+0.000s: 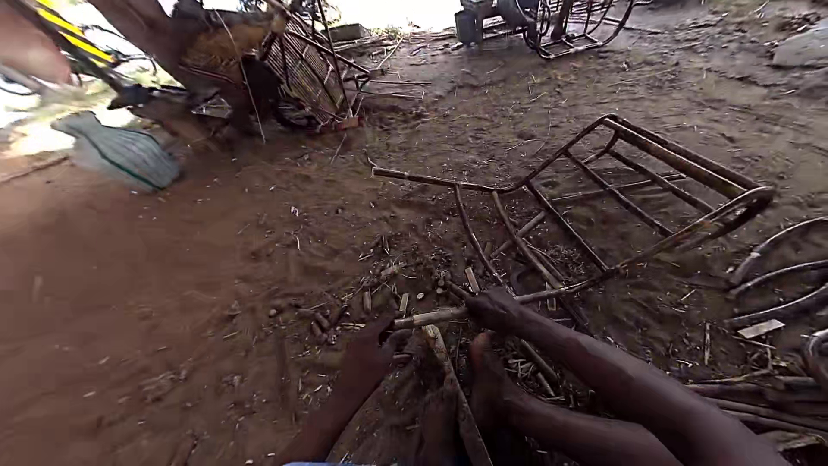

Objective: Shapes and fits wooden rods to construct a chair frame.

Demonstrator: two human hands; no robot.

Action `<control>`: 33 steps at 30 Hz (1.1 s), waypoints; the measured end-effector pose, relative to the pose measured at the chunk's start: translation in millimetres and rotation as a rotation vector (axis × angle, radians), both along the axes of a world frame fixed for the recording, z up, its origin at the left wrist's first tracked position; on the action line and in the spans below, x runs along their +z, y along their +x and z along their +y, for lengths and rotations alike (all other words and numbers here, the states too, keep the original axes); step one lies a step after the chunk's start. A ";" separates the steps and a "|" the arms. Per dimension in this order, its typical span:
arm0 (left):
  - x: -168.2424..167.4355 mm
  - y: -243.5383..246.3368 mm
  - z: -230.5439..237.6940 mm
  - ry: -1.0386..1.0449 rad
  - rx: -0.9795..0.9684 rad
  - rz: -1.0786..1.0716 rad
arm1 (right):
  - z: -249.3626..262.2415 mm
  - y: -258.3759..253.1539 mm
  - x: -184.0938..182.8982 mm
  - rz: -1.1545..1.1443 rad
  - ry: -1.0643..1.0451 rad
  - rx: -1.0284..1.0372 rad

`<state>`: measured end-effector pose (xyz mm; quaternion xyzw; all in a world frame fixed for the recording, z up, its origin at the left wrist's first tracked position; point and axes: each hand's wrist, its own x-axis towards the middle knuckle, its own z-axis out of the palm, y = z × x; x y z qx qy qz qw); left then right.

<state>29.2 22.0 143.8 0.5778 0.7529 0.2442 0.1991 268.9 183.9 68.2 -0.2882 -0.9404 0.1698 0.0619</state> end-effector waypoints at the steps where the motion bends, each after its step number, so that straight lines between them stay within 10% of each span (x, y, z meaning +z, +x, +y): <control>1: -3.3 -0.9 -2.8 0.082 -0.039 0.075 | -23.0 0.9 3.1 0.046 0.067 -0.072; 6: -2.9 10.7 -10.8 0.187 -0.153 0.631 | -84.3 26.8 40.3 0.037 0.164 -0.287; 9: 16.5 23.6 -12.8 -0.105 -0.175 0.760 | -55.8 60.8 -25.1 0.055 0.195 -0.391; 14: 24.4 41.7 -0.3 -0.541 -0.273 0.654 | -80.4 124.7 -57.1 -0.206 -0.202 -0.704; 18: -39.5 27.5 -17.5 -0.652 -0.177 0.469 | -82.9 164.6 -75.5 -0.505 -0.473 -0.746; 26: -98.0 19.4 -22.1 -0.543 -0.045 0.397 | -93.6 193.5 59.8 -0.601 -0.239 -0.508; 29: -104.0 14.7 -25.6 -0.500 -0.003 0.391 | -100.6 215.2 111.2 -0.361 -0.361 -0.651; 33: -106.7 14.2 -22.9 -0.441 0.012 0.353 | -152.0 209.8 144.6 0.583 -0.725 -0.985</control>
